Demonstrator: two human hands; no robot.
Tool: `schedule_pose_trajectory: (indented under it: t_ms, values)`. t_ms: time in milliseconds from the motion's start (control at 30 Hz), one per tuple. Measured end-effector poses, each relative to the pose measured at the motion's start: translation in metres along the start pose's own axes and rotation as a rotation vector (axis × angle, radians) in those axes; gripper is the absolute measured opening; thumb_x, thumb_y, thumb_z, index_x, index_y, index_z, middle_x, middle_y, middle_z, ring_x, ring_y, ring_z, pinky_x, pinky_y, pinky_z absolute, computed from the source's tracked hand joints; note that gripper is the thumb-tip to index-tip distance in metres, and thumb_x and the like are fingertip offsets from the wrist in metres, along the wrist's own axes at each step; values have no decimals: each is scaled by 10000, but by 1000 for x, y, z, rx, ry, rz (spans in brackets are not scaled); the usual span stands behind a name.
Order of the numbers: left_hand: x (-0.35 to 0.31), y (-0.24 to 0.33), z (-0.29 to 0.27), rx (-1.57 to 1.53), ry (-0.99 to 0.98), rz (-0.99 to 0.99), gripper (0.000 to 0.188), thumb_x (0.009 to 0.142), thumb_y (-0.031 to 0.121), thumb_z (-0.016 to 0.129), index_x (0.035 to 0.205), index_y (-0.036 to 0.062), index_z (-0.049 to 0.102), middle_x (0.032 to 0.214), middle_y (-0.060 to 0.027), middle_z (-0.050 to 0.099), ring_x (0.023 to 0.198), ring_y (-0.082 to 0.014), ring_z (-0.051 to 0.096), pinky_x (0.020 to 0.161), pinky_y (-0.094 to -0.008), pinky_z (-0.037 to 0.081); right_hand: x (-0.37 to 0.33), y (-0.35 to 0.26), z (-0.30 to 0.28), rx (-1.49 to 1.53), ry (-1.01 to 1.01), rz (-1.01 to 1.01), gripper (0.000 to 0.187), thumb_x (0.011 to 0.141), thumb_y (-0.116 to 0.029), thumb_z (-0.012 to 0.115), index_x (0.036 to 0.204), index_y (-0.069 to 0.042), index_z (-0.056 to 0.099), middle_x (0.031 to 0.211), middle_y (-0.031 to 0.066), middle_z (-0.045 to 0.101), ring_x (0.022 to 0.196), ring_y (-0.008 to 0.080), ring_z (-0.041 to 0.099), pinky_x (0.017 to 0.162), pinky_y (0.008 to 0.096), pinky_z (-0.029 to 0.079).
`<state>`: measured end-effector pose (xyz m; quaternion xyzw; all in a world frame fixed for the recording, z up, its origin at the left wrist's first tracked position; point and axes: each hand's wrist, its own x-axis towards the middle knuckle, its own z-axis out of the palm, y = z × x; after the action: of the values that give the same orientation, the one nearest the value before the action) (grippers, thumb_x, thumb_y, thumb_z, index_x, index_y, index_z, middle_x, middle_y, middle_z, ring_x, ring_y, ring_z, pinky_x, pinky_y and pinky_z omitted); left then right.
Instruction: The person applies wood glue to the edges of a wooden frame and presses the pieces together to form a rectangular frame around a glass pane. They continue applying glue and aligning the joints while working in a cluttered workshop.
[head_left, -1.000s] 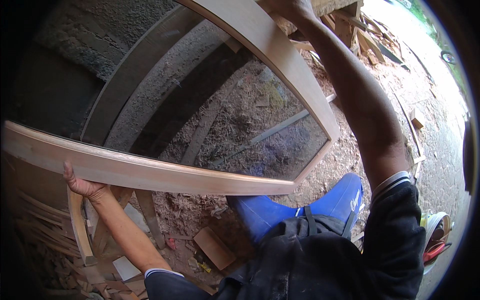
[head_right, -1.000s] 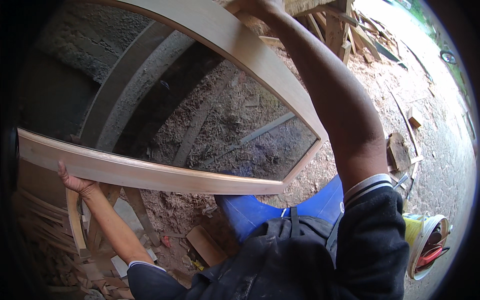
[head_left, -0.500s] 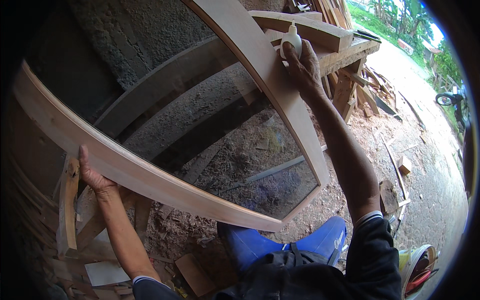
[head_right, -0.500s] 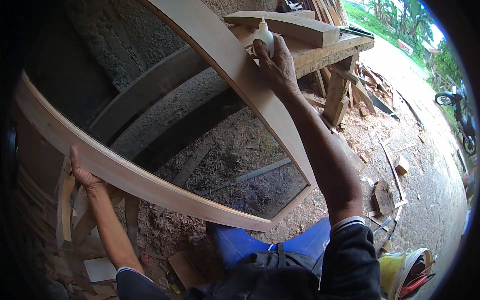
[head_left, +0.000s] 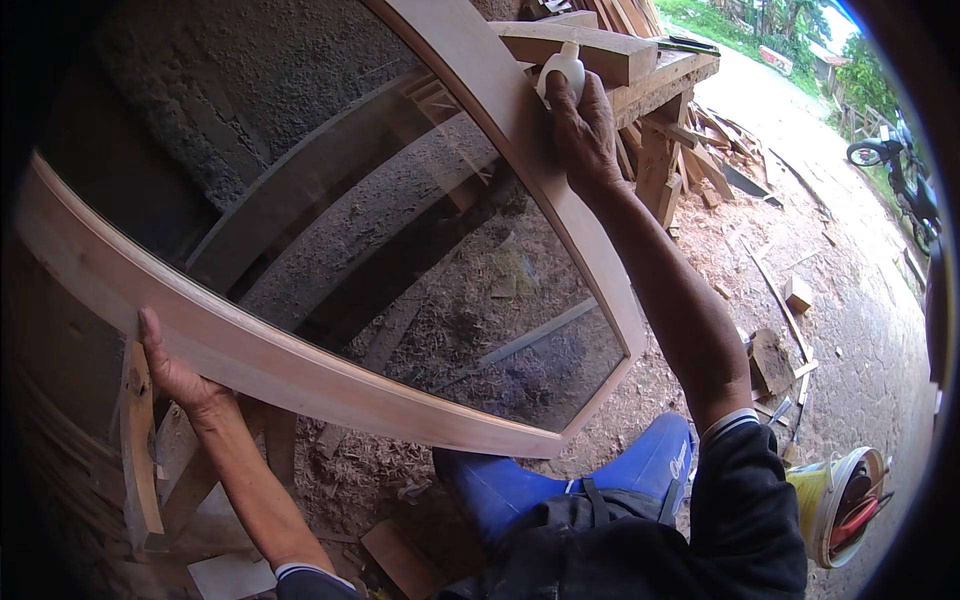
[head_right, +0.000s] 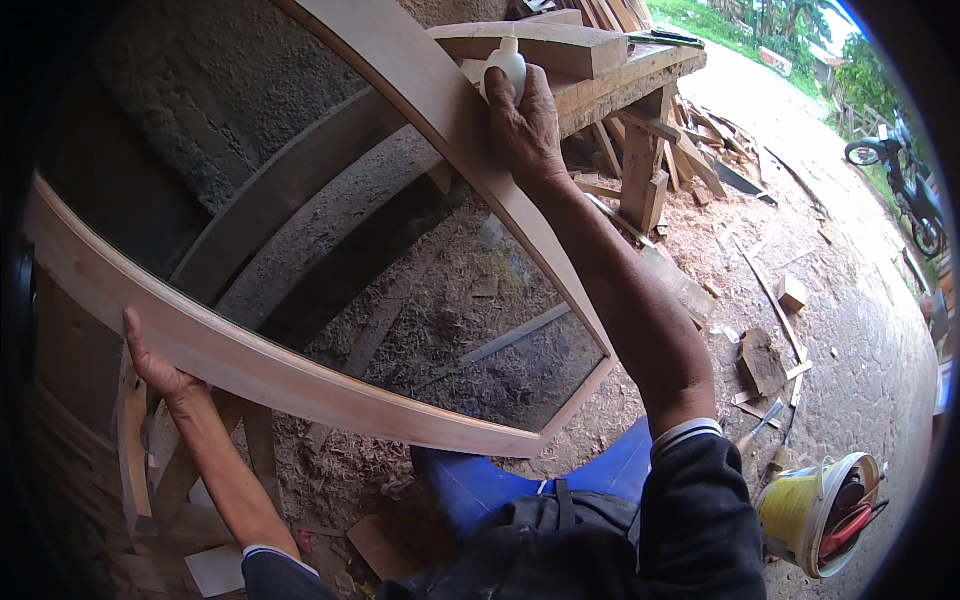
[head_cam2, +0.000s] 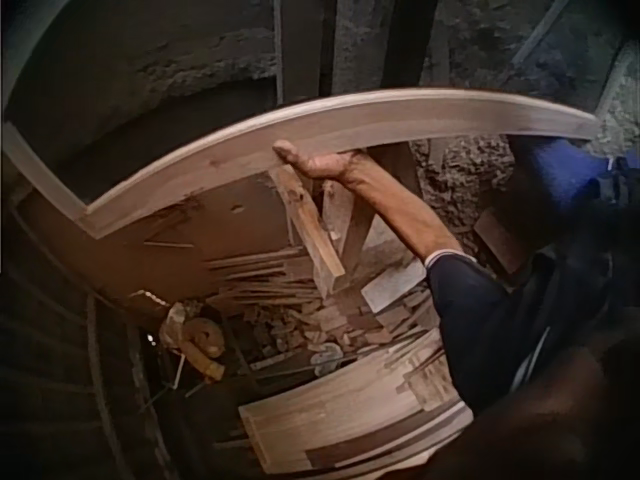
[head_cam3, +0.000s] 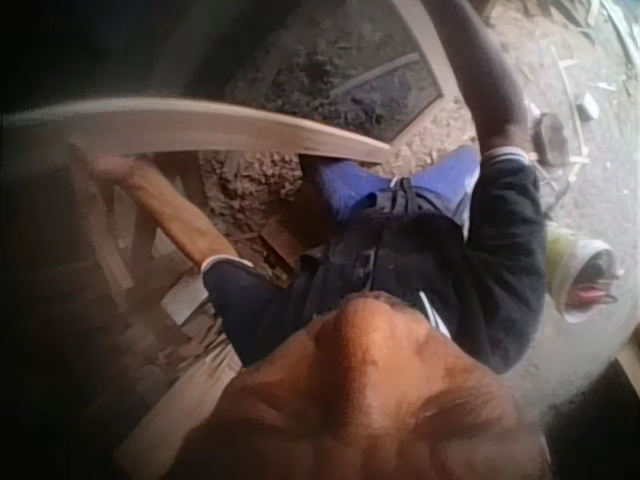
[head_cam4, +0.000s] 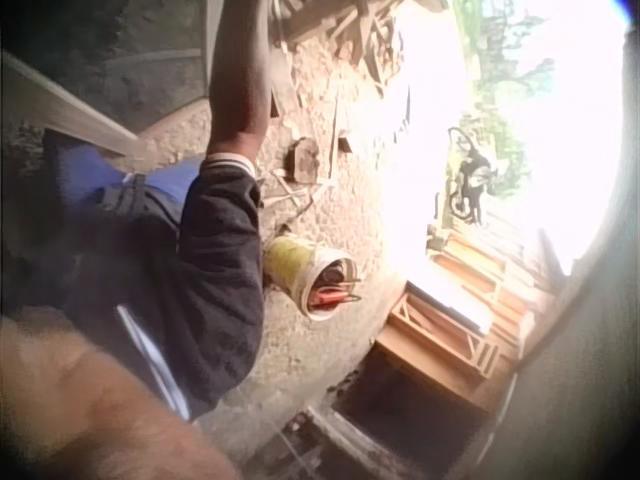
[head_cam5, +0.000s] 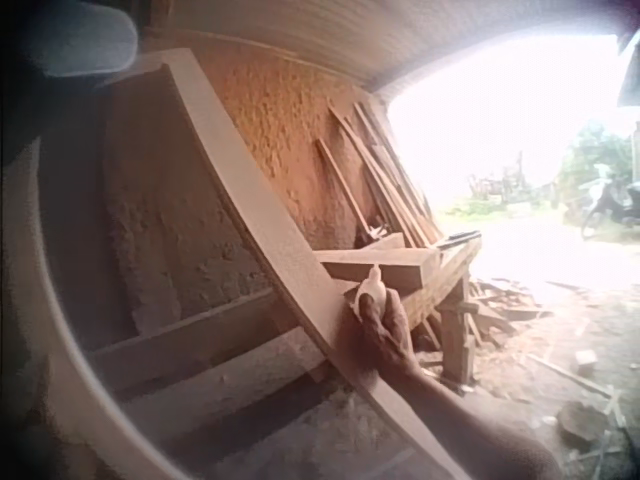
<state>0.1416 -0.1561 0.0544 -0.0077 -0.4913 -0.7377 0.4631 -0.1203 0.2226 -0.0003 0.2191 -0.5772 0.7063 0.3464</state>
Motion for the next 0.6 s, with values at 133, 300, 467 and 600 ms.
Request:
schedule_pose_trajectory:
  t_ms: [133, 300, 467, 600]
  values:
    - [-14, -1, 32, 26, -90, -9, 643, 869, 409, 680, 1348, 25, 488, 1282, -138, 520, 1176, -253, 540, 967, -425, 484, 2, -4, -35, 2, 43, 55, 362, 1028, -390, 516, 1171, -60, 555, 1022, 44, 611, 922, 106, 542, 813, 288, 451]
    - [-32, -2, 68, 56, -195, 12, 658, 862, 412, 667, 1351, 14, 482, 1241, -169, 549, 1136, -256, 597, 964, -398, 525, 2, -5, -75, -40, 179, 45, 319, 1023, -363, 534, 1139, -66, 541, 947, 26, 592, 843, 99, 529, 739, 281, 449]
    - [-55, -6, 94, 40, -175, 112, 421, 940, 281, 606, 1268, 17, 595, 1241, -152, 584, 1161, -239, 598, 1040, -407, 498, 5, 1, -105, 75, 252, 85, 251, 1030, -323, 526, 1113, -86, 538, 955, 14, 593, 806, 64, 525, 705, 243, 445]
    - [-69, -8, 102, 431, -469, 499, 377, 959, 232, 576, 1262, 7, 593, 1273, -131, 582, 1184, -224, 572, 1005, -391, 481, 7, 7, -127, 162, 287, 93, 219, 1033, -301, 521, 1114, -99, 538, 943, 7, 589, 809, 72, 531, 707, 246, 456]
